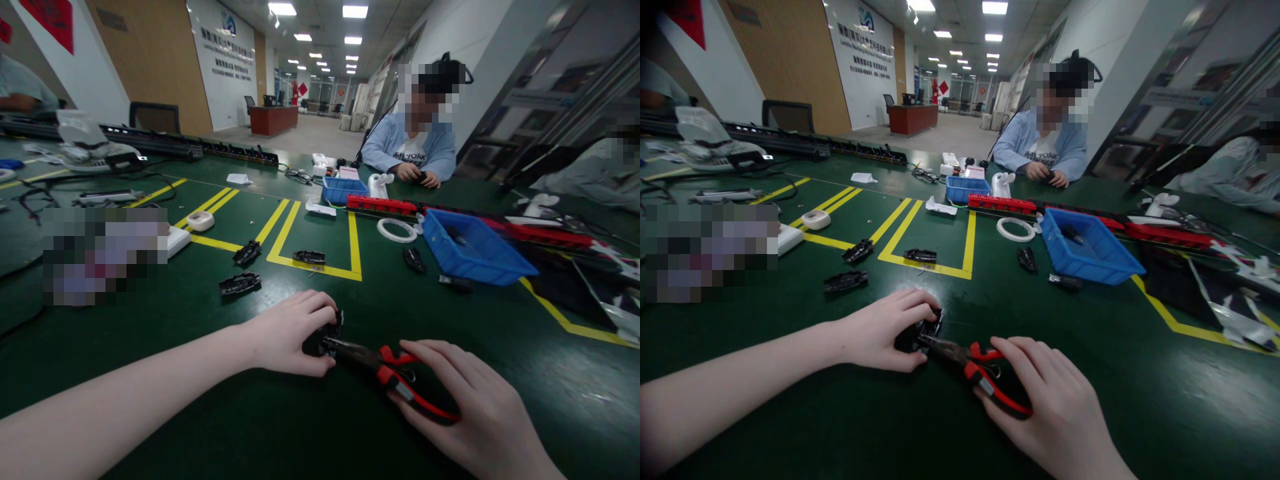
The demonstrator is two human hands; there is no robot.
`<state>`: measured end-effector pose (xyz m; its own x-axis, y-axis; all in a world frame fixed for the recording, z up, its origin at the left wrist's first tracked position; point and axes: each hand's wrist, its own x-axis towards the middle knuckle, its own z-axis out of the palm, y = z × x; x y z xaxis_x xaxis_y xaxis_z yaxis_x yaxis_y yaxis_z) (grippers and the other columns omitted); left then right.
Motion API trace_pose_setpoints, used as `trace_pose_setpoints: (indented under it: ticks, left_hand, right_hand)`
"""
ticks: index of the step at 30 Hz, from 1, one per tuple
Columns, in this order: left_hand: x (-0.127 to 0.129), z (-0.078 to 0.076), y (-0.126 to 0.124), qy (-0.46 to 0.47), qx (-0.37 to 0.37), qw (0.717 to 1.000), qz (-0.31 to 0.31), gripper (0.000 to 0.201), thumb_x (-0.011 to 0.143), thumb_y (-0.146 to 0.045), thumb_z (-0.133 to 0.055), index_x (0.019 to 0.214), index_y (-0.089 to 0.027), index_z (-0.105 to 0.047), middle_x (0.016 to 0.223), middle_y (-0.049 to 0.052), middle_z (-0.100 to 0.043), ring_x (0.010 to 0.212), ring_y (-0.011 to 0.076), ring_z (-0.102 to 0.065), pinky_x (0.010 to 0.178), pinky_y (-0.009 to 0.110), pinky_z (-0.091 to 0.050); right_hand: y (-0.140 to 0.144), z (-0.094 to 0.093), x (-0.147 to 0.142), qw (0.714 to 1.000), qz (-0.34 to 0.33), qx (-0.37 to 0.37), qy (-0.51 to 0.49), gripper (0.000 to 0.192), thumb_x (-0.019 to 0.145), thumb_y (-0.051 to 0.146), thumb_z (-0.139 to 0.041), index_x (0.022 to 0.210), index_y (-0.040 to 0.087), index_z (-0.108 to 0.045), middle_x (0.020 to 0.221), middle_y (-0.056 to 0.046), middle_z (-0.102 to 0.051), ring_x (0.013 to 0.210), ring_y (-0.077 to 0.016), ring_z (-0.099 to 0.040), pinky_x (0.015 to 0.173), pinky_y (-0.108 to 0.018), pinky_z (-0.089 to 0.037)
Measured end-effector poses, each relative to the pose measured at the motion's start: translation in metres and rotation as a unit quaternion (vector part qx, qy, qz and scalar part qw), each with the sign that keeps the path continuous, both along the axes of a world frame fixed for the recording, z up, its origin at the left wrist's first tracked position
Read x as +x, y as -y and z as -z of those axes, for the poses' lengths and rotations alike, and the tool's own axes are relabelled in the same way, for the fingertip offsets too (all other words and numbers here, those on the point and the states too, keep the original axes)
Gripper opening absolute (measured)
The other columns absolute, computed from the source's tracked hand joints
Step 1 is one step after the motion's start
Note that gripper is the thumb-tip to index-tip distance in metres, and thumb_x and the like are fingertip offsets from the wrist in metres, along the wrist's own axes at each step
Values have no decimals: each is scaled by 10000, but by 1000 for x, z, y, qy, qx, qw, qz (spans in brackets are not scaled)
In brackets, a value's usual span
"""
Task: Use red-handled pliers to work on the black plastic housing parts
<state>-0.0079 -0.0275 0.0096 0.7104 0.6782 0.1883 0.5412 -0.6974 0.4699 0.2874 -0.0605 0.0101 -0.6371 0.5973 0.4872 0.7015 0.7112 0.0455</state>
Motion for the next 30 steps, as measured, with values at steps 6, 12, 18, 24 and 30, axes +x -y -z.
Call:
trace_pose_setpoints:
  ticks: [6, 12, 18, 24, 30]
  left_hand:
    - [1, 1, -2, -1, 0, 1000, -4, 499, 800, -442, -707, 1176, -165, -532, 1257, 97, -552, 1129, 267, -535, 1000, 428, -456]
    - [0, 2, -2, -9, 14, 1000, -6, 702, 835, -559, -660, 1373, -173, -429, 1313, 130, -528, 1177, 294, -525, 957, 421, -481]
    - [-1, 2, -2, -19, 24, 1000, 0, 689, 867, -559, -620, 1404, -172, -427, 1325, 144, -521, 1177, 302, -525, 947, 423, -489]
    - [-1, 3, -3, -25, 24, 999, 6, 681, 852, -520, -645, 1411, -188, -443, 1333, 124, -516, 1181, 291, -515, 975, 428, -474]
    - [-1, 2, -3, -30, 24, 999, 11, 668, 854, -485, -645, 1418, -188, -444, 1343, 110, -509, 1194, 286, -503, 1001, 438, -456]
  right_hand:
    - [1, 1, -1, 1000, -2, -3, 2, 430, 817, 378, -653, 1182, 164, -579, 1016, -100, -700, 860, -214, -681, 706, -320, -566]
    - [2, 1, -1, 1000, -12, 13, 11, 431, 818, 360, -652, 1190, 153, -585, 1020, -106, -697, 853, -211, -677, 712, -317, -552]
    - [0, 0, 1, 1000, -17, 14, 15, 444, 809, 355, -660, 1194, 152, -578, 1016, -109, -698, 859, -211, -675, 706, -315, -545]
    - [-1, 3, 3, 999, 8, -45, -19, 477, 780, 374, -679, 1209, 201, -566, 1058, -88, -697, 892, -223, -680, 719, -335, -567]
    - [-1, 11, 5, 995, 18, -86, -38, 480, 801, 388, -661, 1240, 235, -542, 1100, -75, -678, 936, -221, -672, 757, -350, -586]
